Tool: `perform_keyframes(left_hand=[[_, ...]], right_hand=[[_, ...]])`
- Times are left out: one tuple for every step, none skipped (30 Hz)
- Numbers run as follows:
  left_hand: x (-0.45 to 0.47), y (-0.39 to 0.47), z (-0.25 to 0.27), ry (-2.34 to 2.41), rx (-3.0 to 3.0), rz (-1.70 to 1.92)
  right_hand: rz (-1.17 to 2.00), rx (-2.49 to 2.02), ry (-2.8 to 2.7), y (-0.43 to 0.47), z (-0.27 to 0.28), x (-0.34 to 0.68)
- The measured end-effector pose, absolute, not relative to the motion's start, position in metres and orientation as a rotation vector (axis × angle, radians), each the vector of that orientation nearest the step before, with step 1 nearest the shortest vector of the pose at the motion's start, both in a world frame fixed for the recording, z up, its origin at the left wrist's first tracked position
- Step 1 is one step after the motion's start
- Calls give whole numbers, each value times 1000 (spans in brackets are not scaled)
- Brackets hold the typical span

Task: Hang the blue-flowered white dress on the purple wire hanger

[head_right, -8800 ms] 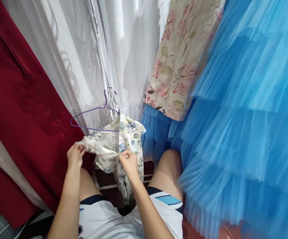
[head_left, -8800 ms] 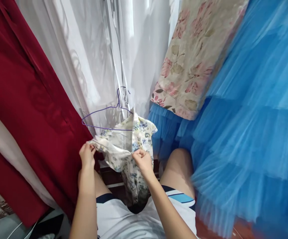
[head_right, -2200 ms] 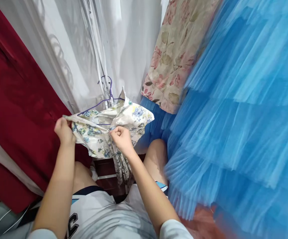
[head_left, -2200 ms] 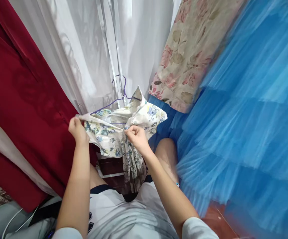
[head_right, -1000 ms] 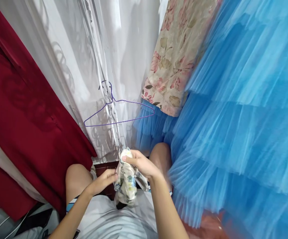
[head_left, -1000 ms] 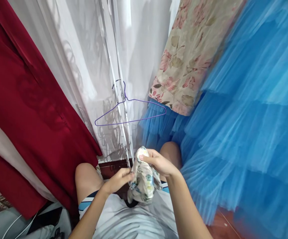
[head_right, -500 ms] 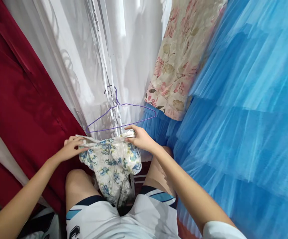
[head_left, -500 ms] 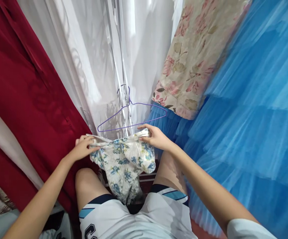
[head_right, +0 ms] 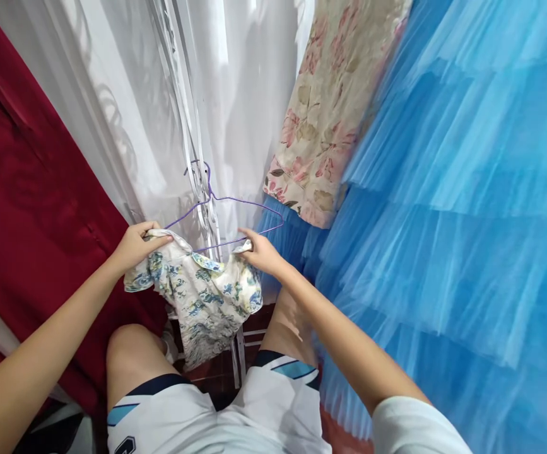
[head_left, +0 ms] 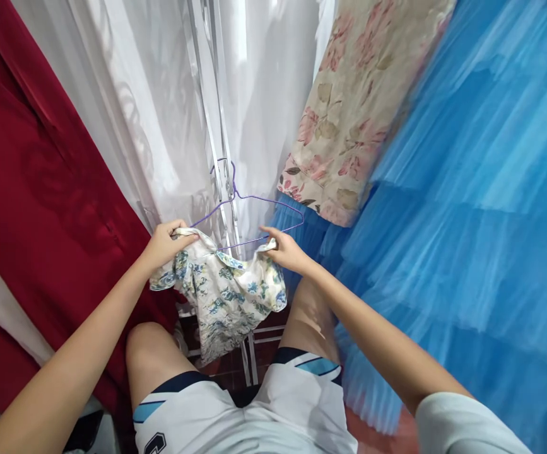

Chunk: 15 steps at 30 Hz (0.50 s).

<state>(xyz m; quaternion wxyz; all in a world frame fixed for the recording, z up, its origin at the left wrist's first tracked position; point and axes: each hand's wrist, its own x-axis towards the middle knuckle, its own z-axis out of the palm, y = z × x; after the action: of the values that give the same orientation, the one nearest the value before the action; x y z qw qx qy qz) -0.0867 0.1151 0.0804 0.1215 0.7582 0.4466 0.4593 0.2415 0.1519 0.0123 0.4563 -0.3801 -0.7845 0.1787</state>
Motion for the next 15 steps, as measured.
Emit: perform_keyframes(left_hand=[[-87,114,80,1275,2155,1340],[-88,113,81,1246,2109,1327],[-89,112,83,1220,2075,1307],[-89,111,85,1196,2050,1289],[-89,111,87,1173,2031,1267],[-88,111,89,1151,2017,1242],[-87,111,91,1133,2004,1214],[-86,111,92,1119,1989,1180],[-86,111,92,1107,1968,1144],[-86,112,91,1095,1938,1116],[-87,114,89,1084,1900,1101],[-88,115,86,1071,1856,1103],[-89,117,83,1059,1811,1119],[-90,119,80,1047,1771,1142],[-91,120,78,1036,1739,1158]], right_hand=[[470,-918,-1846,151,13,251],[493,-904,-1754,152,15,262],[508,-894,-1668,154,19,273],[512,-893,-1602,159,25,283],[506,-908,-1560,165,33,293],[495,-944,-1553,171,43,302],[492,-997,-1589,177,53,309],[509,-1063,-1659,182,63,314],[547,-1128,-1752,186,73,318],[593,-1180,-1854,189,80,321],[630,-1211,-1949,190,86,323],[640,-1227,-2016,191,88,324],[609,-1235,-2040,191,88,324],[546,-1237,-2026,191,86,324],[470,-1237,-1985,191,83,324]])
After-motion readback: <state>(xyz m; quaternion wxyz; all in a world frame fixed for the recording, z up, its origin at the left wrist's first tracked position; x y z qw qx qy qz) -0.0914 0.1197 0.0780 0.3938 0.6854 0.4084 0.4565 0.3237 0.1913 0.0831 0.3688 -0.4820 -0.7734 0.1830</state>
